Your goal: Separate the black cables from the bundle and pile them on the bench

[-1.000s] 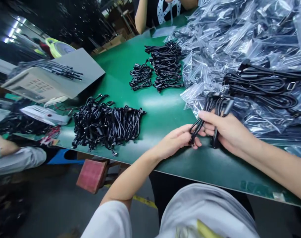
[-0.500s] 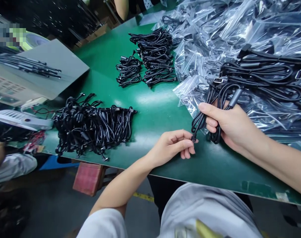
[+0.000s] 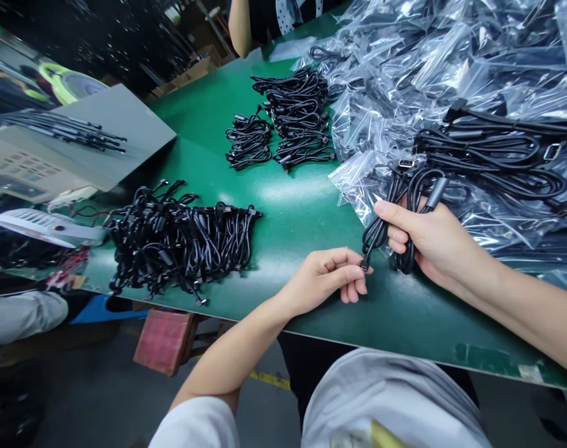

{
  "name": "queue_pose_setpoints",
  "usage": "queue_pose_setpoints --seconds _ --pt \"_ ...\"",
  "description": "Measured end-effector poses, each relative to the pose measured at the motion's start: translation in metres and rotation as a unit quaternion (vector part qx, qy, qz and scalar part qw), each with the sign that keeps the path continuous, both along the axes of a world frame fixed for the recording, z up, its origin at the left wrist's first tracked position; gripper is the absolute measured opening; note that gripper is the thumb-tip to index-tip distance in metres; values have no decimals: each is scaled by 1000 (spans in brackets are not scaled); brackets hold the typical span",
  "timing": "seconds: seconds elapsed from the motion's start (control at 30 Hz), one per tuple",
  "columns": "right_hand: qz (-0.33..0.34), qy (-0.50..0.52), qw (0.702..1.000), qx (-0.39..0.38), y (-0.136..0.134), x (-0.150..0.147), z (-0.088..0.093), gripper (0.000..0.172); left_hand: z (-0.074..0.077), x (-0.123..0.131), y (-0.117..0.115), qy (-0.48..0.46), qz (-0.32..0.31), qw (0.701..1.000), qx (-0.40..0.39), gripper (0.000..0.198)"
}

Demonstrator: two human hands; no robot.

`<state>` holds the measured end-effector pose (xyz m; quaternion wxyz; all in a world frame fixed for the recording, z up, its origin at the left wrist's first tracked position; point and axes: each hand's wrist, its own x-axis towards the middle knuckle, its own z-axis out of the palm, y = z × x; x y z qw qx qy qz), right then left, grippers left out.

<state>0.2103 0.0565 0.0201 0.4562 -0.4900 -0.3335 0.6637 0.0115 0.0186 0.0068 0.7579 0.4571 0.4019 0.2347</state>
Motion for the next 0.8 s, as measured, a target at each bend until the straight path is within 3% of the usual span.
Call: queue_pose_setpoints --seconds 0.3,0.47,0.53,0.63,0.7,0.8 --pt "7 -3 1000 -5 0 1 0 38 -3 1 0 6 -5 1000 8 48" --pt "74 -79 993 50 -7 6 5 32 1 -5 1 24 -16 999 35 47" --pt "136 -90 982 92 -11 8 6 34 5 -9 4 47 41 995 81 45" --pt "266 -62 959 78 -18 9 5 38 9 -12 8 42 166 976 137 44" --pt "311 -68 946 57 -23 7 3 41 9 -12 9 2 191 971 142 52" --pt "322 -131 936 61 -29 4 0 44 7 -12 10 -56 182 972 140 57"
